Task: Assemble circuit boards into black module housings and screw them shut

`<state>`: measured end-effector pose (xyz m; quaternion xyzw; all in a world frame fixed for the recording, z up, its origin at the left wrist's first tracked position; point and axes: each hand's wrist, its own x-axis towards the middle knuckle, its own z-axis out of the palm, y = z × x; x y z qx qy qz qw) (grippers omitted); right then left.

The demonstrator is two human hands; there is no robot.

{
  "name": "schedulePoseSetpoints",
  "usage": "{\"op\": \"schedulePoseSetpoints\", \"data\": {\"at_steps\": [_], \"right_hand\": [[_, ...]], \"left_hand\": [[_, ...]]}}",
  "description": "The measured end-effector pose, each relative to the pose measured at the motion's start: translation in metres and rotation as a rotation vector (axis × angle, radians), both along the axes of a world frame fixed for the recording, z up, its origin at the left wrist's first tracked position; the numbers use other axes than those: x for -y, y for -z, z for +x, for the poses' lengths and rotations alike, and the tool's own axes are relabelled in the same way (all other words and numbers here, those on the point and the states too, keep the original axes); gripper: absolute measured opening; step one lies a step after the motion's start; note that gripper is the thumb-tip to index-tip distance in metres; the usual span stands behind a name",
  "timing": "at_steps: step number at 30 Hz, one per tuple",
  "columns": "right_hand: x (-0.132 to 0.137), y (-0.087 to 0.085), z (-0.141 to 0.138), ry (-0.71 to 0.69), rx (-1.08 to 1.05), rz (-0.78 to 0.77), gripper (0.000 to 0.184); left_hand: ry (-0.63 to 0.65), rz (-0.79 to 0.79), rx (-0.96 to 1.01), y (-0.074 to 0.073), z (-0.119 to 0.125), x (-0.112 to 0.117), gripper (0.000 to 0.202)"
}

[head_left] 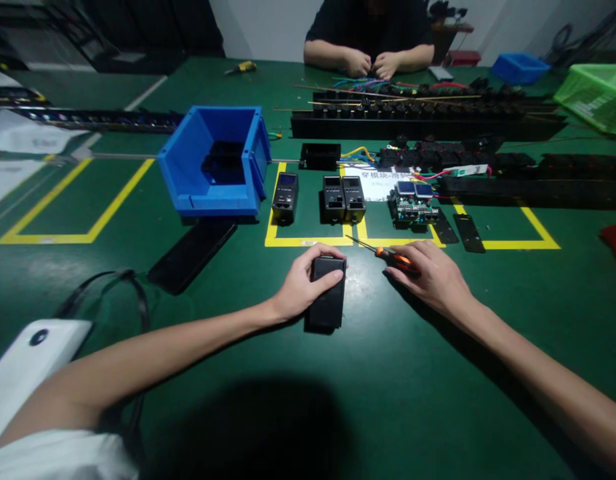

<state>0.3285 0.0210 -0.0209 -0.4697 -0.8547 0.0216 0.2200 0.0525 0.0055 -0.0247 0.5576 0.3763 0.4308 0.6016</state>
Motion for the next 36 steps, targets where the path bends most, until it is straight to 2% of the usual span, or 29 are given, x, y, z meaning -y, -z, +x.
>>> {"op": "schedulePoseSetpoints", "data": {"at_steps": [3, 8, 11, 13, 16, 24, 30, 36], "right_hand": [[0.004, -0.001, 0.003, -0.012, -0.103, -0.084, 0.024], [0.012, -0.007, 0.010, 0.066, -0.504, -0.318, 0.013], [0.013, 0.001, 0.015, 0.057, -0.759, -0.460, 0.015], [0.012, 0.007, 0.015, 0.038, -0.846, -0.513, 0.016], [0.012, 0.011, 0.014, 0.007, -0.848, -0.536, 0.016], [0.011, 0.002, 0.010, -0.108, -0.817, -0.508, 0.011], [0.011, 0.003, 0.010, -0.098, -0.825, -0.526, 0.011], [0.012, 0.002, 0.009, -0.121, -0.840, -0.503, 0.006]], "left_hand": [[-0.021, -0.031, 0.010, 0.000, 0.000, 0.001, 0.031], [-0.066, 0.008, -0.039, -0.001, 0.000, 0.000, 0.028], [-0.063, 0.037, -0.067, -0.001, -0.001, -0.001, 0.029], [-0.053, 0.031, -0.069, 0.000, -0.001, -0.001, 0.030], [-0.050, 0.028, -0.082, 0.000, -0.001, 0.000, 0.032], [-0.046, 0.058, -0.096, 0.001, -0.002, -0.001, 0.028], [-0.025, 0.059, -0.090, 0.005, -0.002, 0.000, 0.028], [-0.042, 0.074, -0.114, 0.003, -0.001, -0.001, 0.028]]}}
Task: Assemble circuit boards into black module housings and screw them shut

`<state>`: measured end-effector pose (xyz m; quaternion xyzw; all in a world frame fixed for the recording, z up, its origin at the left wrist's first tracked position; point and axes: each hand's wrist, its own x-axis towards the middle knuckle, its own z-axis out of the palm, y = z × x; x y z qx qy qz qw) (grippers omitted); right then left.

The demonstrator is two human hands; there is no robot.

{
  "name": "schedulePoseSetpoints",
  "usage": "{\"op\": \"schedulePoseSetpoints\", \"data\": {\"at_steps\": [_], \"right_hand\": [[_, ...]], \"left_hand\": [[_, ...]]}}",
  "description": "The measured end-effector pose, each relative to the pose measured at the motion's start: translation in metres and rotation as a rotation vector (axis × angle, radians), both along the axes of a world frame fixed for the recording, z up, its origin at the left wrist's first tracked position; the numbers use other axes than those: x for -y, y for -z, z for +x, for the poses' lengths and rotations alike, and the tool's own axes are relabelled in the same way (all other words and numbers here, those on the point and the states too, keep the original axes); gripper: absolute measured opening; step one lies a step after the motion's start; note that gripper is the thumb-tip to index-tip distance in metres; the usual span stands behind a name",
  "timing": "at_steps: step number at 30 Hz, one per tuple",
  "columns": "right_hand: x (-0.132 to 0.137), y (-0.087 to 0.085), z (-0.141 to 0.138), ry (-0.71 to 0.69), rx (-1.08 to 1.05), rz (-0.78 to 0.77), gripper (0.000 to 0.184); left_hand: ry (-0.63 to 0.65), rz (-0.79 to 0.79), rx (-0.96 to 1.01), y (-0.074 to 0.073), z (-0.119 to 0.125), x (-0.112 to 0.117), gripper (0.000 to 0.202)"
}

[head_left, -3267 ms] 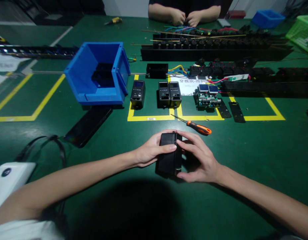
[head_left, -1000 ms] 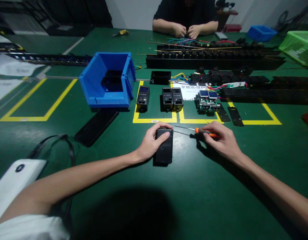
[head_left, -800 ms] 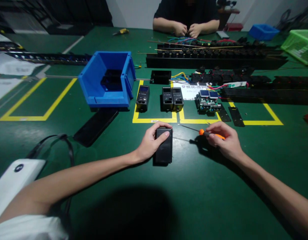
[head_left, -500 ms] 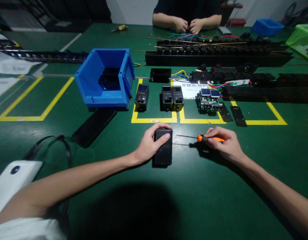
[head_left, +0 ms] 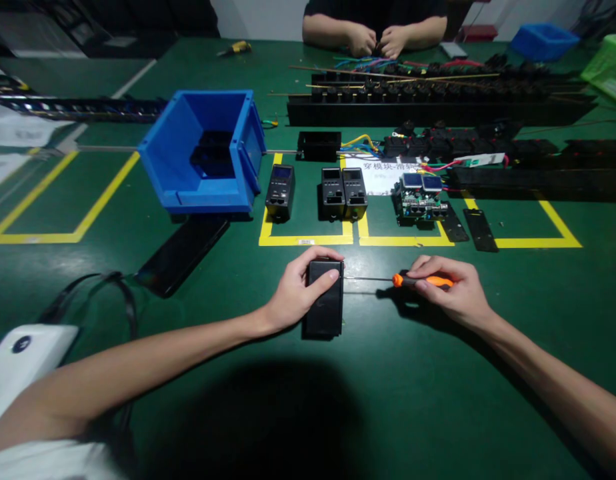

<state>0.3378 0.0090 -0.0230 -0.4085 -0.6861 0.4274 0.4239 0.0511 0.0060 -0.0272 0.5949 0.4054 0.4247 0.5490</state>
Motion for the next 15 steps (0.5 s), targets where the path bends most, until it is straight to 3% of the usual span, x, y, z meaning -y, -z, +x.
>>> {"op": "schedulePoseSetpoints", "data": {"at_steps": [6, 15], "right_hand": [[0.0005, 0.0002, 0.0010, 0.038, 0.019, 0.061, 0.004], [0.0027, -0.0016, -0.0010, 0.091, 0.011, 0.134, 0.016]], "left_hand": [[-0.002, 0.012, -0.020, 0.0010, 0.0002, 0.0003, 0.028], [-0.006, 0.092, -0.063, -0.0005, 0.0001, -0.0015, 0.025]]}}
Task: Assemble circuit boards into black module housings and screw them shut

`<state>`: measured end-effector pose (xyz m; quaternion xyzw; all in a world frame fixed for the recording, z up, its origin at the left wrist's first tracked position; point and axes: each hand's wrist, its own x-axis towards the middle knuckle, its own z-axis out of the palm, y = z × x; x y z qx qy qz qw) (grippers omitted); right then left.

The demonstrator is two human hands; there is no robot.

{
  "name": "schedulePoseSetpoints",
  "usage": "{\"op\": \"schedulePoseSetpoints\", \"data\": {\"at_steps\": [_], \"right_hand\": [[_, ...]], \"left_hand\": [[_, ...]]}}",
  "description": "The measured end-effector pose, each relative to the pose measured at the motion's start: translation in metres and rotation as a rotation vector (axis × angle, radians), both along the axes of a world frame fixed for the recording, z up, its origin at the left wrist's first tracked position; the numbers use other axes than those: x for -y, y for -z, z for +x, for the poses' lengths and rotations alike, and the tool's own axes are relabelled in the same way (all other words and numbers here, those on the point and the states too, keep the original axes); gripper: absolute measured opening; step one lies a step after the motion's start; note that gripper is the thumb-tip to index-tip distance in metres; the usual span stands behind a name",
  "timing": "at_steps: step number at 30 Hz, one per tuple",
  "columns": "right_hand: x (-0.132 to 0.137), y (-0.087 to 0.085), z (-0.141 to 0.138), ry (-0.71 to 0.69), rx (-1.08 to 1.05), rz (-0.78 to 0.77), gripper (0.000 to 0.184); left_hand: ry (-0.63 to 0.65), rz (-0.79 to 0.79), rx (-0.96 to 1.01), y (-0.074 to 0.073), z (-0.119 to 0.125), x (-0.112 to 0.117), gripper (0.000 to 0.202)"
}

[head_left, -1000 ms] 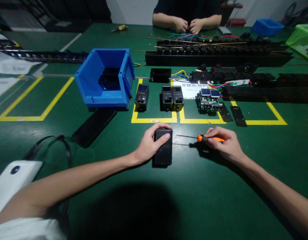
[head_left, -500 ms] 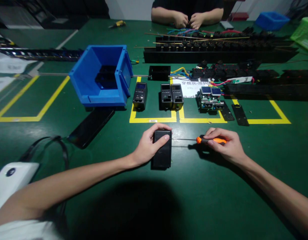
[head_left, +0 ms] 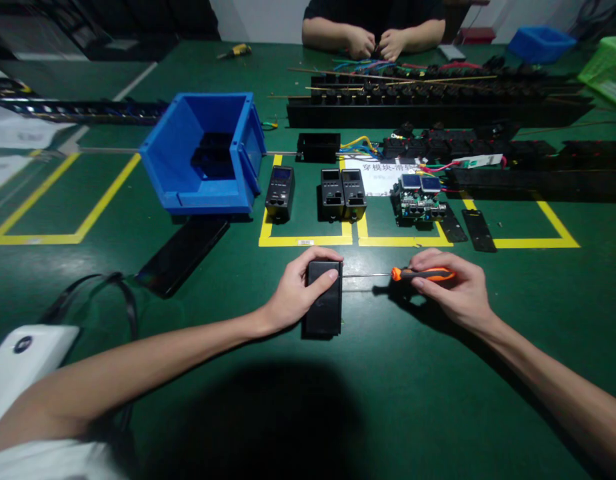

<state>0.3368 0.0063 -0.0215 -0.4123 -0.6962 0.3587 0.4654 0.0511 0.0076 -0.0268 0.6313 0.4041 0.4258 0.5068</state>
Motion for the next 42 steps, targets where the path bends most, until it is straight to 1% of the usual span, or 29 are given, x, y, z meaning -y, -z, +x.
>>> {"op": "schedulePoseSetpoints", "data": {"at_steps": [6, 9, 13, 16, 20, 23, 26, 30, 35, 38, 42], "right_hand": [[0.002, -0.002, 0.000, -0.041, 0.045, 0.018, 0.011], [0.006, -0.002, 0.002, -0.081, 0.102, 0.017, 0.015], [0.008, -0.003, 0.004, -0.143, 0.165, 0.074, 0.024], [0.007, -0.008, 0.004, -0.214, 0.165, 0.095, 0.032], [0.007, -0.019, 0.002, -0.273, 0.171, 0.028, 0.032], [0.010, -0.027, -0.002, -0.263, 0.189, -0.068, 0.028], [0.014, -0.029, -0.007, -0.232, 0.213, -0.143, 0.019], [0.018, -0.023, -0.011, -0.181, 0.238, -0.099, 0.014], [0.022, -0.015, -0.014, -0.171, 0.213, -0.049, 0.010], [0.023, -0.015, -0.014, -0.164, 0.218, -0.033, 0.010], [0.023, -0.021, -0.015, -0.146, 0.235, -0.068, 0.007]], "left_hand": [[0.014, -0.034, -0.044, -0.002, -0.001, 0.002, 0.025], [0.024, -0.044, -0.057, -0.001, -0.002, 0.002, 0.024], [0.030, 0.006, -0.033, -0.001, -0.003, 0.002, 0.020], [0.038, 0.027, -0.032, -0.002, -0.003, 0.002, 0.019], [0.041, 0.022, -0.051, -0.003, -0.004, 0.003, 0.021], [0.058, 0.047, -0.033, -0.003, -0.005, 0.003, 0.024], [0.088, 0.054, 0.004, -0.004, -0.006, 0.004, 0.027], [0.113, 0.044, 0.014, -0.005, -0.007, 0.005, 0.028], [0.083, 0.056, -0.039, -0.006, -0.007, 0.005, 0.026], [0.075, 0.060, -0.042, -0.006, -0.006, 0.005, 0.026], [0.069, 0.059, -0.042, -0.005, -0.005, 0.005, 0.025]]}}
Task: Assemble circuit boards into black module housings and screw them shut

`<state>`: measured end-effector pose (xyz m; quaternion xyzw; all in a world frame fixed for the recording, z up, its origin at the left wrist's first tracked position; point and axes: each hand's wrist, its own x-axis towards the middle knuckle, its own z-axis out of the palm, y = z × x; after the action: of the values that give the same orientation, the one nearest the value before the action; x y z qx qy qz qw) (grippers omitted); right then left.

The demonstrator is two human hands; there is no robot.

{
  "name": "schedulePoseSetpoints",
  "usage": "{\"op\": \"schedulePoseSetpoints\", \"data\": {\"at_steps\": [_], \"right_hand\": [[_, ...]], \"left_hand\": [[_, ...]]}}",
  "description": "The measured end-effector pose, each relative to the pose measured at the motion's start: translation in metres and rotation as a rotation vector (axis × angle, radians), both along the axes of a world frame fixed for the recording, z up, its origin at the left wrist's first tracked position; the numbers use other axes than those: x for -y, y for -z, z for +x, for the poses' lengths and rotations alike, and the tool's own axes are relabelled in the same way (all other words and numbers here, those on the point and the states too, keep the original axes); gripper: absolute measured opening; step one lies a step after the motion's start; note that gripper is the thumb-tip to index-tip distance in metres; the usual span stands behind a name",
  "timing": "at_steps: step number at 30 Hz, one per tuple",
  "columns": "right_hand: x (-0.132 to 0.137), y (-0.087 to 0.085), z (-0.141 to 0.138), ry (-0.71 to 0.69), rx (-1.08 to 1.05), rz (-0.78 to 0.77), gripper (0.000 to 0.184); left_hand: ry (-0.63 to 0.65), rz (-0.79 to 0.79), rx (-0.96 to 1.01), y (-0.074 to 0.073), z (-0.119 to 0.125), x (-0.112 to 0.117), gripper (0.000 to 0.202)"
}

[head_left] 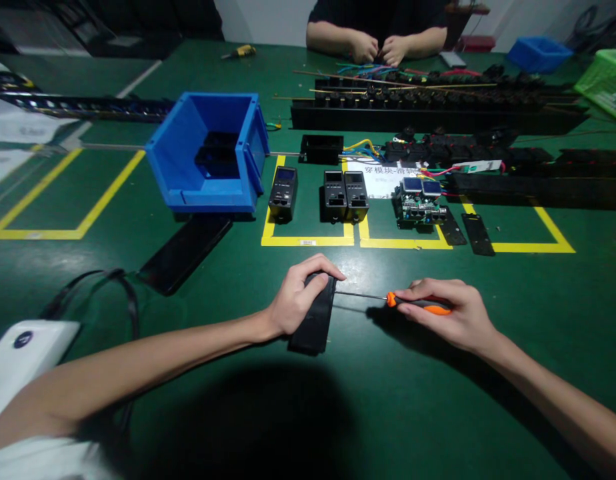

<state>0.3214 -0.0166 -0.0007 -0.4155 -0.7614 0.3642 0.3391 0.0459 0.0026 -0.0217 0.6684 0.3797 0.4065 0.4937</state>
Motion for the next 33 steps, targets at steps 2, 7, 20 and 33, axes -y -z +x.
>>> {"op": "schedulePoseSetpoints", "data": {"at_steps": [2, 7, 20, 33], "right_hand": [[0.000, -0.003, -0.001, 0.015, 0.001, -0.035, 0.007], [0.003, -0.010, -0.007, 0.083, -0.023, -0.186, 0.012], [0.007, -0.014, -0.012, 0.181, -0.117, -0.605, 0.026], [-0.005, -0.002, 0.005, -0.150, 0.309, 0.314, 0.013]], "left_hand": [[0.001, -0.002, 0.000, 0.000, 0.000, 0.000, 0.024], [-0.004, -0.007, -0.008, 0.000, 0.001, 0.000, 0.024], [-0.029, 0.004, -0.030, -0.001, 0.001, 0.000, 0.022], [0.014, 0.013, -0.072, -0.003, 0.003, 0.001, 0.023]]}}
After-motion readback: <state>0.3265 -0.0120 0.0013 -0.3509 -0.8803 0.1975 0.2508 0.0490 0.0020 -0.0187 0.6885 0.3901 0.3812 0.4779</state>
